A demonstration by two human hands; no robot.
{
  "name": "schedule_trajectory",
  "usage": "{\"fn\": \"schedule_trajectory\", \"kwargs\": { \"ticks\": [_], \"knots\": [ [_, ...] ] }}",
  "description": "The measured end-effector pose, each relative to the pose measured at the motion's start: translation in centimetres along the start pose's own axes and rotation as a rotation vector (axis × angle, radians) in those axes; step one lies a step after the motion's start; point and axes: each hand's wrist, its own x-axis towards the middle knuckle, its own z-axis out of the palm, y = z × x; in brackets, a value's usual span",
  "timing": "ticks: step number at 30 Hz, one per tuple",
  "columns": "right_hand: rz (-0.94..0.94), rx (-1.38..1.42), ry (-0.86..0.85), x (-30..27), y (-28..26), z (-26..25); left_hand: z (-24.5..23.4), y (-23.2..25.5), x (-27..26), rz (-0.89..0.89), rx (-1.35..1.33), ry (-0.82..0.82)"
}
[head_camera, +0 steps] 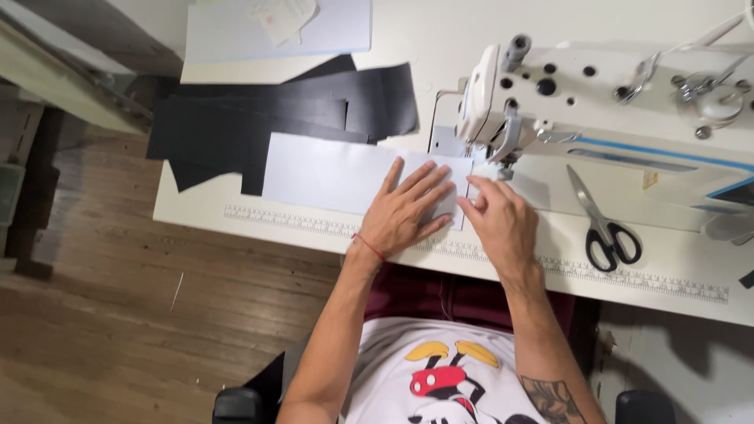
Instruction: Cutting and aligning leather pieces with templates at a sewing station
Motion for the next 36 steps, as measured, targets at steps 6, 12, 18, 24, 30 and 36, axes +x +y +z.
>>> {"fn": "schedule_trajectory", "kwargs": {
  "ticks": [6, 12, 18, 24, 30, 36],
  "knots": [
    [-0.097, -0.236, 0.097, -0.4, 0.3, -0.2, -1.0, 0.1, 1.1, 0.001, 0.010, -0.082],
    [-0.240, -0.341, 0.239, 0.6, 3.7, 2.6, -1.3, -0.5, 1.9, -0.015, 0.019, -0.131],
    [-0.300, -0.372, 0.335, 1.0, 4.3, 3.2, -0.1, -1.4, 2.2, -0.006, 0.021, -0.120],
    [-0.319, -0.372, 0.362, 1.1, 3.9, 3.1, 0.2, -1.5, 2.1, -0.014, 0.022, -0.123],
    [-0.310, -0.397, 0.378, 1.2, 3.8, 3.3, 0.0, -1.5, 2.4, -0.001, 0.012, -0.100],
    [-0.273, -0.361, 0.326, 1.1, 3.3, 3.0, 0.6, -1.4, 3.4, 0.058, 0.029, -0.060]
  ]
}}
